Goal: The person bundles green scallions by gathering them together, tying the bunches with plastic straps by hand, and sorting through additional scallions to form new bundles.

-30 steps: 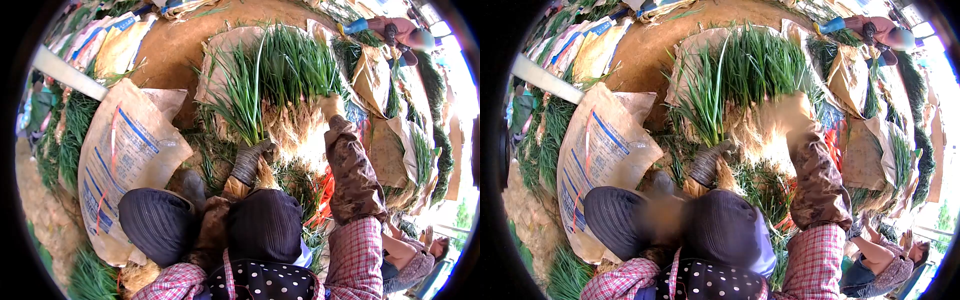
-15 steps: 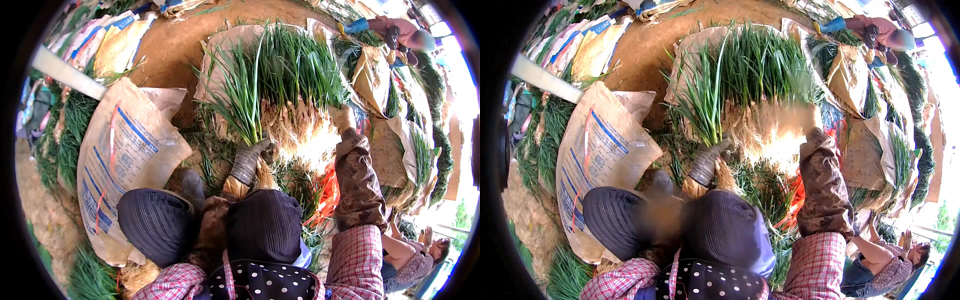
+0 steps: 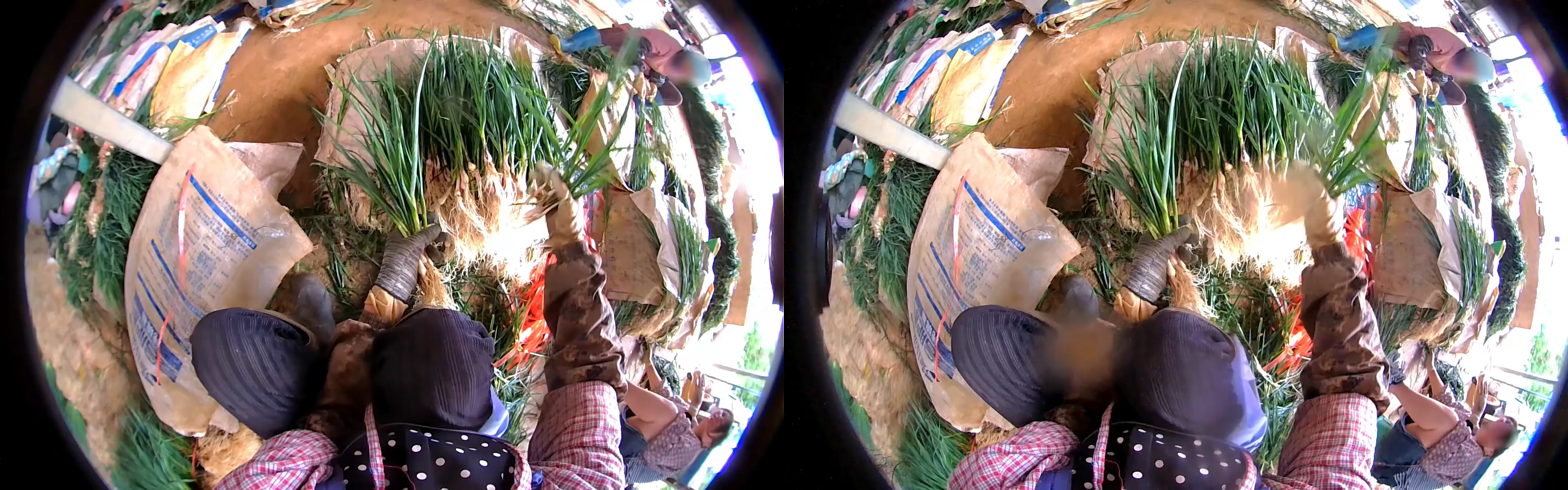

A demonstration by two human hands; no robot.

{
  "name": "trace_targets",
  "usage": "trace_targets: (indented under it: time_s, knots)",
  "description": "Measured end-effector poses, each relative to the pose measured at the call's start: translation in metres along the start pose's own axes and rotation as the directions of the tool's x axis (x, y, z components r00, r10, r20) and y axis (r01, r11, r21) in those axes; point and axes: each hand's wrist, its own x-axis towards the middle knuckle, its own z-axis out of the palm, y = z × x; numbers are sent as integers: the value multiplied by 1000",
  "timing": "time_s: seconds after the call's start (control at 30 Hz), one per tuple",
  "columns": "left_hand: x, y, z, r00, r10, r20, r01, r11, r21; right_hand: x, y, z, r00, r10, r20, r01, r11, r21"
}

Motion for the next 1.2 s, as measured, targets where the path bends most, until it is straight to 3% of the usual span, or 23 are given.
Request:
trace_targets:
  time_s: [0.03, 0.1, 0.13, 0.2, 0.23, 0.27, 0.33, 0.37, 0.47, 0.53, 0.57, 0.6, 0.63, 0.67, 0.7, 0.8, 0.87, 0.93, 1.03, 1.07, 1.1, 1.13, 1.2]
  knots:
    - [-10, 11, 7, 1000, 19, -7, -19, 1000, -18, -6, 16, -6, 996, 3, 89, -1, 1000, -30]
    - [-17, 17, 8, 999, 39, 25, -38, 999, -24, -29, 41, -12, 974, 150, 172, -171, 978, 119]
    - [-18, 17, 8, 997, 70, 31, -68, 997, -37, -43, 42, -3, 930, 341, 137, -367, 832, 416]
    - [-19, 17, 10, 990, 130, 48, -127, 990, -62, -71, 32, -3, 893, 388, 226, -437, 866, 243]
    - [-19, 19, 11, 994, 95, 51, -91, 993, -79, -76, 47, -9, 871, 452, 194, -491, 815, 308]
    - [-21, 20, 12, 995, 93, 45, -87, 988, -127, -86, 54, -24, 860, 467, 206, -506, 833, 225]
    - [-14, 15, 7, 997, 59, 51, -51, 988, -147, -116, 51, -26, 877, 417, 237, -474, 832, 290]
    - [-12, 13, 5, 998, 48, 40, -42, 988, -147, -129, 52, -31, 819, 553, 155, -574, 774, 267]
    - [-11, 13, 5, 1000, 31, -3, -31, 986, -165, -175, 28, -41, 766, 623, 161, -638, 768, 60]
    - [-13, 15, 5, 1000, 24, -6, -25, 984, -175, -229, 47, -74, 795, 576, 192, -461, 779, -425]
    - [-14, 17, 4, 1000, 24, 8, -22, 984, -179, -269, 66, -95, 710, 684, 165, -645, 727, -237]
    - [-16, 18, 3, 1000, 21, 20, -17, 983, -184, -329, 131, -140, 710, 680, 184, -577, 712, -400]
    - [-16, 19, 2, 999, 24, 25, -19, 984, -180, -356, 83, -124, 789, 560, 254, -180, 606, -775]
    - [-17, 19, 1, 999, 26, 29, -21, 984, -176, -391, 61, -122, 645, 760, 77, -54, 146, -988]
    - [-18, 20, 0, 999, 30, 31, -24, 985, -173, -443, 74, -140, 511, 837, 196, 226, 89, -970]
    - [-17, 19, -3, 998, 43, 36, -36, 982, -184, -524, 67, -148, 228, 971, 78, 263, 15, -965]
    - [-17, 18, -1, 998, 59, 36, -52, 982, -184, -535, 64, -142, 176, 984, 21, 244, -23, -970]
    - [-18, 16, 3, 997, 76, 31, -69, 983, -170, -513, 57, -124, 240, 971, -22, 218, -76, -973]
    - [-21, 16, 10, 997, 56, 46, -49, 987, -154, -417, 57, -90, 610, 792, -20, 158, -146, -977]
    - [-23, 16, 12, 996, 49, 79, -36, 987, -159, -359, 67, -76, 687, 725, 40, 208, -144, -968]
    - [-18, 10, 10, 993, 82, 82, -72, 990, -122, -292, 86, -64, 637, 758, 143, 335, -105, -936]
    - [-14, 5, 8, 990, 114, 83, -107, 991, -84, -235, 84, -43, 906, 297, 301, 283, 102, -954]
    - [-23, 11, 13, 991, 94, 93, -79, 985, -157, -136, 43, 10, 975, -159, 158, 210, 403, -891]
